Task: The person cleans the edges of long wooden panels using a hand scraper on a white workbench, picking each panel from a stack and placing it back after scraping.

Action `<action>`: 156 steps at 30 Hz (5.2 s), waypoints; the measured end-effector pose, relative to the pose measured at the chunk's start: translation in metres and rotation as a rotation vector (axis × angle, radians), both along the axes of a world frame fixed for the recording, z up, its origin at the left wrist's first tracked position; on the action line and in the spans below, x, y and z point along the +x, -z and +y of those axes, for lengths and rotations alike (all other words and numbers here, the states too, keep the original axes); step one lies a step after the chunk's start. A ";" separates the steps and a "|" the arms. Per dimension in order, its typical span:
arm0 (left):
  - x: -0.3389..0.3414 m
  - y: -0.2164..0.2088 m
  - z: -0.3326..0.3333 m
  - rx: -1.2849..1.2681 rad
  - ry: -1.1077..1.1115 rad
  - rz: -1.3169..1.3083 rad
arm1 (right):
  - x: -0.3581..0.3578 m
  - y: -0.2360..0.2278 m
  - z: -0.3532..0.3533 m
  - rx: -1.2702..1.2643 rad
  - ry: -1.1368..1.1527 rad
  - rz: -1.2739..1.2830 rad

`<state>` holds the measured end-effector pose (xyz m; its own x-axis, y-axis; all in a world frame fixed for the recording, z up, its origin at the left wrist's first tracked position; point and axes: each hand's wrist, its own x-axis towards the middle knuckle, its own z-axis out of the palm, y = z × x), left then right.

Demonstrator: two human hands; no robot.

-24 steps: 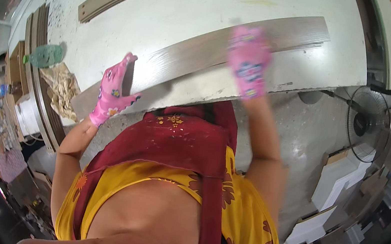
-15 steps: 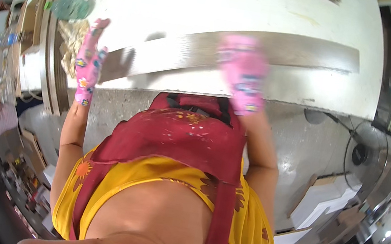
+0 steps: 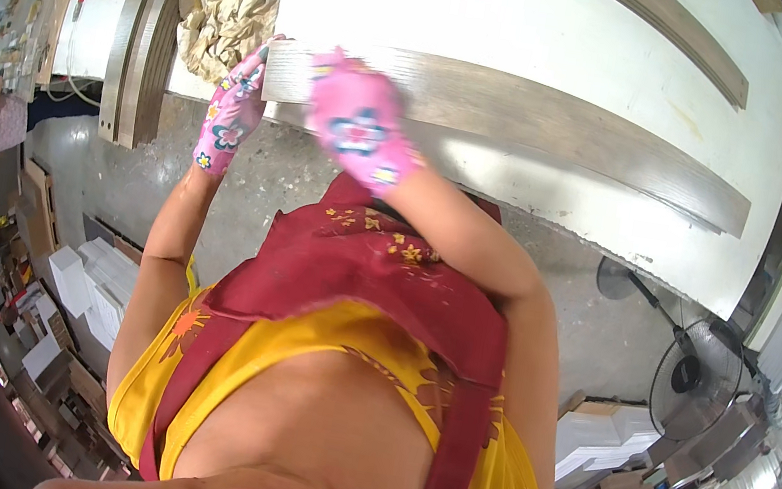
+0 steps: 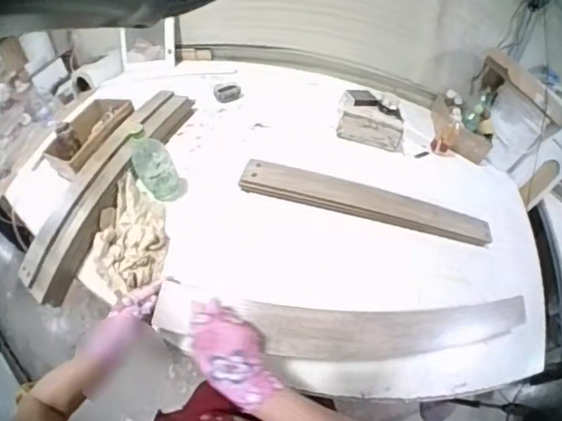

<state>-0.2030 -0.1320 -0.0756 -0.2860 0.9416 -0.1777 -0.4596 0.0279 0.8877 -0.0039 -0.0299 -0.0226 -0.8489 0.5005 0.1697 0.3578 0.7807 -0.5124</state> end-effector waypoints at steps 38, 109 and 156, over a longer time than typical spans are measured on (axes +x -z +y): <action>0.145 -0.084 0.119 0.298 0.797 1.609 | 0.496 0.059 0.194 0.228 1.232 -0.691; 0.161 -0.086 0.378 0.381 0.761 1.730 | 0.498 0.149 0.077 0.077 1.746 0.661; 0.241 -0.002 0.480 0.589 0.713 1.809 | 0.488 0.129 0.079 0.137 1.754 0.553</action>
